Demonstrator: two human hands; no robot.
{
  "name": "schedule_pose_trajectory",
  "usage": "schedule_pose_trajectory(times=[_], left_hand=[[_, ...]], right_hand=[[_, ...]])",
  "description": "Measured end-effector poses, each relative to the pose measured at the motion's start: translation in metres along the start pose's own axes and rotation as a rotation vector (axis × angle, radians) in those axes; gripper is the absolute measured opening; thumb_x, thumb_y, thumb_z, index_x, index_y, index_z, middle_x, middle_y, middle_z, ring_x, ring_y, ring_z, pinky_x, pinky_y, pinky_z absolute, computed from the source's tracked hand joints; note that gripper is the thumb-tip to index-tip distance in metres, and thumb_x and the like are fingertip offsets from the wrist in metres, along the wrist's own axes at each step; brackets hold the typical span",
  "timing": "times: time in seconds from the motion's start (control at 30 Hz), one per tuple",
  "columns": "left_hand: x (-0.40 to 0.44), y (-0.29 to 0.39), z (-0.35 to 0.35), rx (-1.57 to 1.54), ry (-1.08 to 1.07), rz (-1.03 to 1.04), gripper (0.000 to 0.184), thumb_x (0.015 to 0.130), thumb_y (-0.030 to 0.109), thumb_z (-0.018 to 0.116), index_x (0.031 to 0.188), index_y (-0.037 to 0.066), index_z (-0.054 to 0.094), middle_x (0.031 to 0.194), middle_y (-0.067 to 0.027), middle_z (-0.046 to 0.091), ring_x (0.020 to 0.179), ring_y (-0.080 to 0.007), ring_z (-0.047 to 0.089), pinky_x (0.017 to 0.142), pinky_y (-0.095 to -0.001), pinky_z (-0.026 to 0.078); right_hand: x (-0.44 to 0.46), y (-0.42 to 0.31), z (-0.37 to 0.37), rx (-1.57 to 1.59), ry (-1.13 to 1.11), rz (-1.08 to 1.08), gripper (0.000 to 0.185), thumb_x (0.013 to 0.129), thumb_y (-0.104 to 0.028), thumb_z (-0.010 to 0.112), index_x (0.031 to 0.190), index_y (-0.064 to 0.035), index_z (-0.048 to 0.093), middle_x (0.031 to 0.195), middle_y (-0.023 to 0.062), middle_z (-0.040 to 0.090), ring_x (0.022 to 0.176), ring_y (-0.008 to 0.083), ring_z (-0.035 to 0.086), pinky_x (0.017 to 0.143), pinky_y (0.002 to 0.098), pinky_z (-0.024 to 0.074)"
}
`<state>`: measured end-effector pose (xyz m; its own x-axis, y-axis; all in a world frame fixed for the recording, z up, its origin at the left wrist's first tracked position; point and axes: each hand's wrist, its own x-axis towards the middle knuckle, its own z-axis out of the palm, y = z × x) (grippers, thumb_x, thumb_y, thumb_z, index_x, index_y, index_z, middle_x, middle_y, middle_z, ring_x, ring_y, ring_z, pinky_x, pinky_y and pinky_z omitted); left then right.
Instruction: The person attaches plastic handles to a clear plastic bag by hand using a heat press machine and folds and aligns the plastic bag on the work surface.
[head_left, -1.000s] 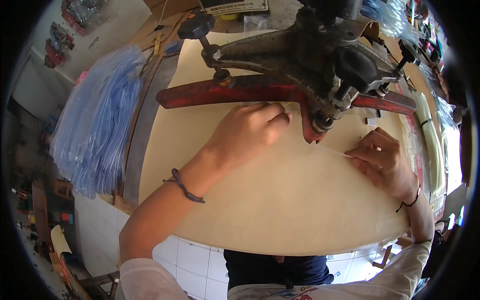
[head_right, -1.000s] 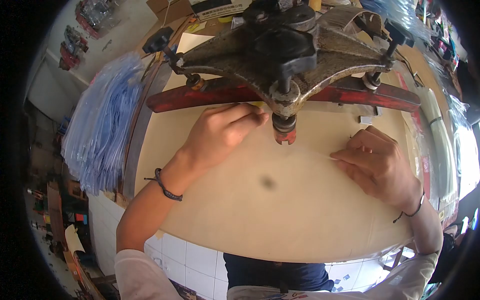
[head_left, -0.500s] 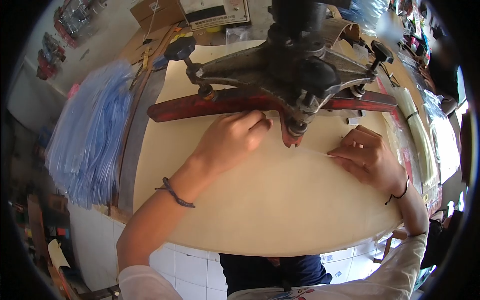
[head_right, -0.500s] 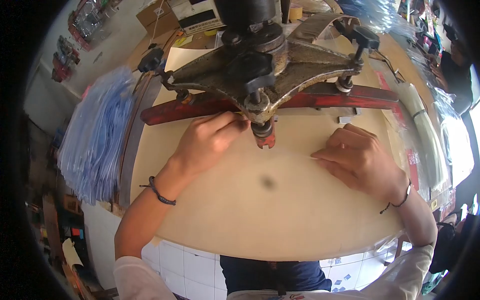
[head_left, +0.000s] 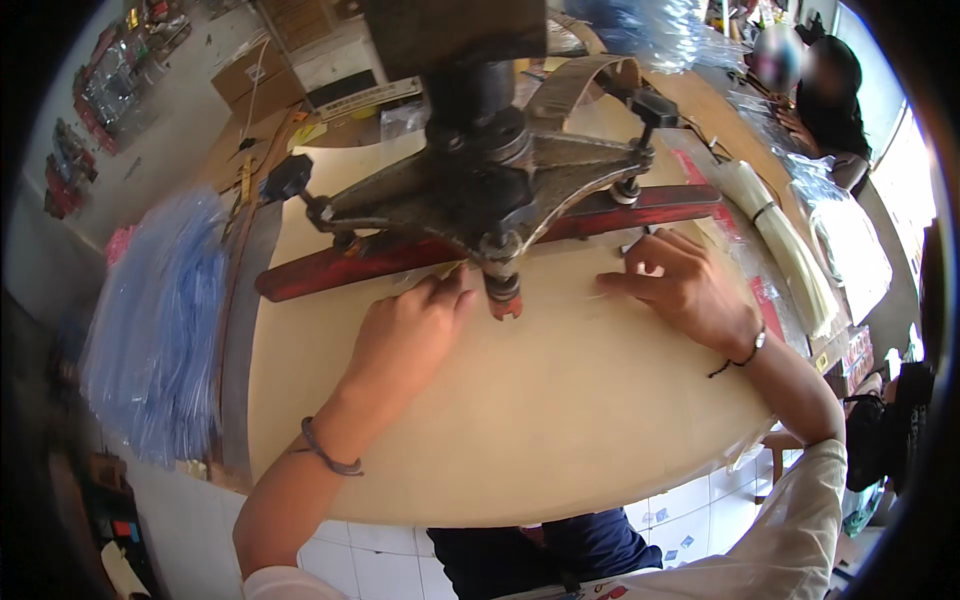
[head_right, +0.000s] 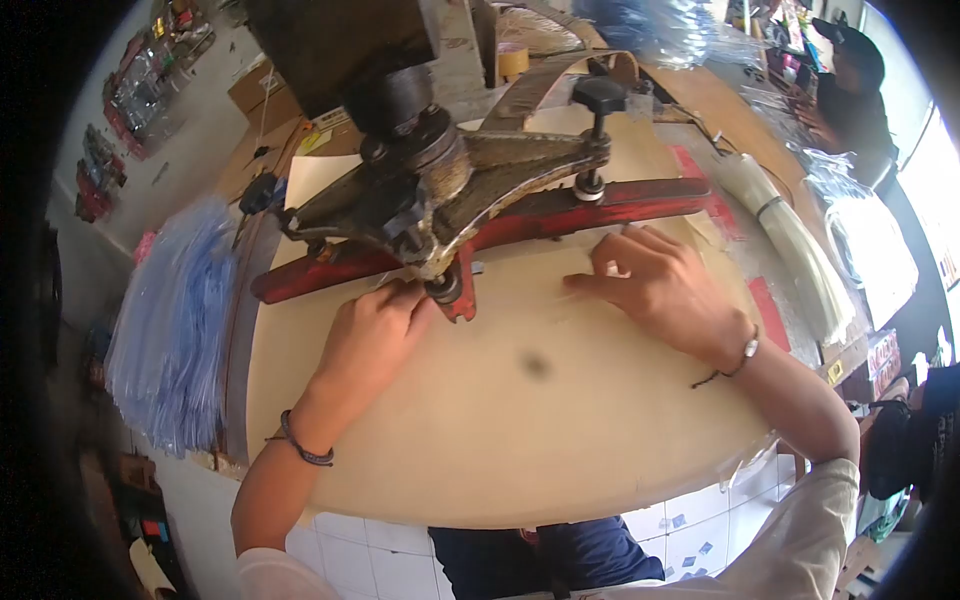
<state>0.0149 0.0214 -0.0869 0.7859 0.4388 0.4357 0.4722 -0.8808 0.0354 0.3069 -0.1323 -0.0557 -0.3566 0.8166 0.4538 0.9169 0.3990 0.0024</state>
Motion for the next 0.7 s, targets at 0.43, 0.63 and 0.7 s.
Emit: schedule_pose_trajectory(times=[0.43, 0.63, 0.7], left_hand=[[0.003, 0.009, -0.026, -0.129, -0.292, -0.161, 0.044, 0.087, 0.009, 0.058, 0.128, -0.004, 0.065, 0.097, -0.0198, 0.073, 0.075, -0.0371, 0.071, 0.069, -0.0459, 0.059], [0.003, 0.007, -0.027, -0.132, -0.305, -0.156, 0.042, 0.088, 0.009, 0.058, 0.126, -0.006, 0.065, 0.095, -0.0203, 0.072, 0.074, -0.0378, 0.071, 0.069, -0.0458, 0.059], [0.002, 0.007, -0.027, -0.133, -0.283, -0.151, 0.041, 0.088, 0.01, 0.058, 0.125, -0.005, 0.066, 0.095, -0.0203, 0.072, 0.073, -0.0378, 0.071, 0.069, -0.0459, 0.059]], right_hand=[[0.003, 0.013, 0.014, 0.162, 0.128, -0.051, 0.028, 0.082, -0.002, 0.077, 0.108, -0.0074, 0.073, 0.106, 0.0071, 0.064, 0.093, 0.0241, 0.069, 0.078, 0.0364, 0.0595], [-0.001, 0.016, 0.015, 0.165, 0.107, -0.085, 0.028, 0.082, -0.002, 0.072, 0.11, -0.0051, 0.07, 0.109, 0.008, 0.063, 0.099, 0.0254, 0.068, 0.083, 0.0376, 0.0582], [0.0, 0.014, 0.018, 0.179, 0.109, -0.085, 0.027, 0.083, -0.002, 0.071, 0.11, -0.005, 0.07, 0.109, 0.008, 0.063, 0.1, 0.0253, 0.067, 0.083, 0.0378, 0.058]])
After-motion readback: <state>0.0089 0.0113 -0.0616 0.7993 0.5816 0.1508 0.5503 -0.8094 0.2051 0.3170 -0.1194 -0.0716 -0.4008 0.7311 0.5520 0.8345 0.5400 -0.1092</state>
